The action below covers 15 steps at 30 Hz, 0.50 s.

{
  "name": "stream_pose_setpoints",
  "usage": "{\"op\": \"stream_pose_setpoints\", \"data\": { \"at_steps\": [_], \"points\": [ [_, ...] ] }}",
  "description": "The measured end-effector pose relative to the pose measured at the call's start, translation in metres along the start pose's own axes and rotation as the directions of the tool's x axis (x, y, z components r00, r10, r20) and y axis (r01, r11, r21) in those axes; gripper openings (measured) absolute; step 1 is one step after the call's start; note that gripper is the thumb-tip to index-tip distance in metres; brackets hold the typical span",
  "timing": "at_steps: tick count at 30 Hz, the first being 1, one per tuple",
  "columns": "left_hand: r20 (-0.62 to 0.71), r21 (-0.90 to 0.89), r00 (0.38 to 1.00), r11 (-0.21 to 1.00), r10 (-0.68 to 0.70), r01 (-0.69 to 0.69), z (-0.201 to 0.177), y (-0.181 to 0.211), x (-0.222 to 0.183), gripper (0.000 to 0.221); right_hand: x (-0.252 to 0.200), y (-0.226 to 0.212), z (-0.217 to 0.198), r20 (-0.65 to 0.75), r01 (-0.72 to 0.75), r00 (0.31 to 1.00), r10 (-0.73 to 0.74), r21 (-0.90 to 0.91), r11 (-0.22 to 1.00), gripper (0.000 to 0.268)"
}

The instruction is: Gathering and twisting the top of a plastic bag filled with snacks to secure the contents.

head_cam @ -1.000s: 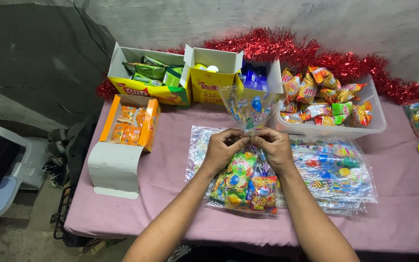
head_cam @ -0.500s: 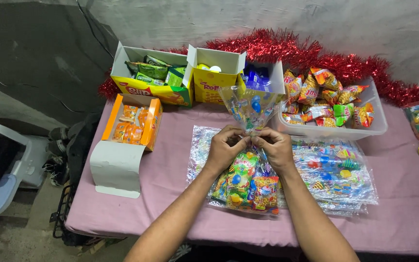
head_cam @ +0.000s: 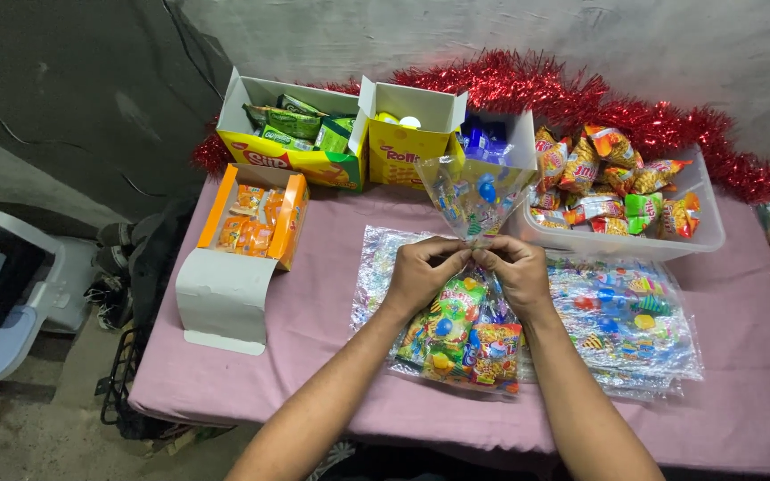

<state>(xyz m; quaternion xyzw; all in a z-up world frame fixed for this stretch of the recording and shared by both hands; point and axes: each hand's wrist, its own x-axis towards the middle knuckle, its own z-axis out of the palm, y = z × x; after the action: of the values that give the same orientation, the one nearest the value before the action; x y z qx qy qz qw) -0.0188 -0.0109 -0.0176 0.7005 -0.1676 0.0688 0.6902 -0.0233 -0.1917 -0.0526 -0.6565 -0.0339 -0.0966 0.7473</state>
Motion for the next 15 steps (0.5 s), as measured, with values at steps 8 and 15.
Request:
{"op": "stream_pose_setpoints", "data": {
  "at_steps": [8,15],
  "points": [
    [0.042,0.19,0.996,0.978,0.08,-0.086,-0.002,-0.004,0.003,0.013,0.0,-0.009,0.005,-0.008,-0.027,1.0,0.027,0.02,0.999,0.014],
    [0.133,0.464,0.991,0.884,-0.008,-0.055,-0.006,0.014,-0.004,0.02,-0.005,-0.021,0.011,-0.034,-0.034,0.999,0.034,0.002,0.999,0.013]
  ]
}}
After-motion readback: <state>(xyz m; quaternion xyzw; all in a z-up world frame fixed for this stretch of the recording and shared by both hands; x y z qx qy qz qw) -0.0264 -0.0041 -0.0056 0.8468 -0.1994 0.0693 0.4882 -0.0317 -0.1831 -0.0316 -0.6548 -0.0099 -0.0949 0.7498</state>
